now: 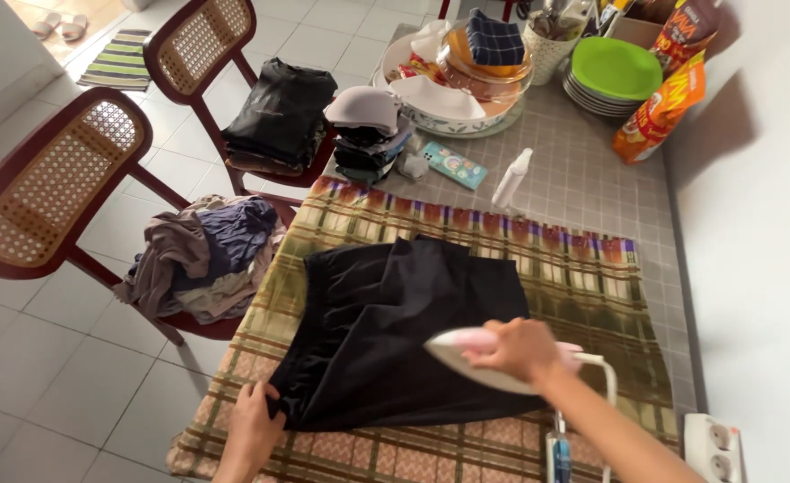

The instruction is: Ironing and folding a black t-shirt and then a pair of black pants.

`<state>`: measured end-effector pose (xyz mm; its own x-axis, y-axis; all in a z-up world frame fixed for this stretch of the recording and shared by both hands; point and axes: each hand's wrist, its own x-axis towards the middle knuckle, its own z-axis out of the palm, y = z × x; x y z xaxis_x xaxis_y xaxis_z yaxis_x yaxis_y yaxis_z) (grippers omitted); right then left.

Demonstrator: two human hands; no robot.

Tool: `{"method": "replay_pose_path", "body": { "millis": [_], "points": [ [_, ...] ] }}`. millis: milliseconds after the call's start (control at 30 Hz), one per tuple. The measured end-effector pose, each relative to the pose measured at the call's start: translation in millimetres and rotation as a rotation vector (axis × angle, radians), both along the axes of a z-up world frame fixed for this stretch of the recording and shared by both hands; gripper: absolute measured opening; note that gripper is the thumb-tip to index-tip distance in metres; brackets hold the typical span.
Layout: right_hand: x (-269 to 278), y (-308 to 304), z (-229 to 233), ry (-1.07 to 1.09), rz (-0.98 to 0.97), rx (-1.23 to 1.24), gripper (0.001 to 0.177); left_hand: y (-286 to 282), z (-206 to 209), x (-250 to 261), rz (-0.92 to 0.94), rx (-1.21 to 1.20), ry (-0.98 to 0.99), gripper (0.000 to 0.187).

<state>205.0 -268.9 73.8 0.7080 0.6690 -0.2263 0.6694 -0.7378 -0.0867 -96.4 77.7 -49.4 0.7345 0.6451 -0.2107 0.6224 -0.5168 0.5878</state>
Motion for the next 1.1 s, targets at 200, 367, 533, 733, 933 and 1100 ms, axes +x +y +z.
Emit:
{"method": "replay_pose_path", "body": {
  "millis": [200, 367, 533, 733, 933, 1100],
  "points": [
    [64, -52, -22, -0.169, -0.395, 0.085, 0.069, 28, -1, 56, -0.222, 0.078, 0.701, 0.054],
    [75, -38, 0, 0.083, -0.750, 0.118, 0.071, -40, 108, 178, -0.320, 0.263, 0.317, 0.051],
    [55, 2, -35, -0.035, -0.773, 0.281, 0.067, -93, 47, 311, -0.627, 0.255, -0.234, 0.027],
    [31, 42, -37, -0.043, -0.764, 0.248, 0.049, -110, 17, 403, -0.541, 0.245, -0.207, 0.051],
    [49, 34, -30, -0.096, -0.833, 0.155, 0.053, -102, 29, 405, -0.787, 0.262, -0.080, 0.039],
    [69, 28, -18, -0.088, -0.836, 0.115, 0.055, -81, 84, 340, -0.835, 0.251, -0.598, 0.023]
  ]
}}
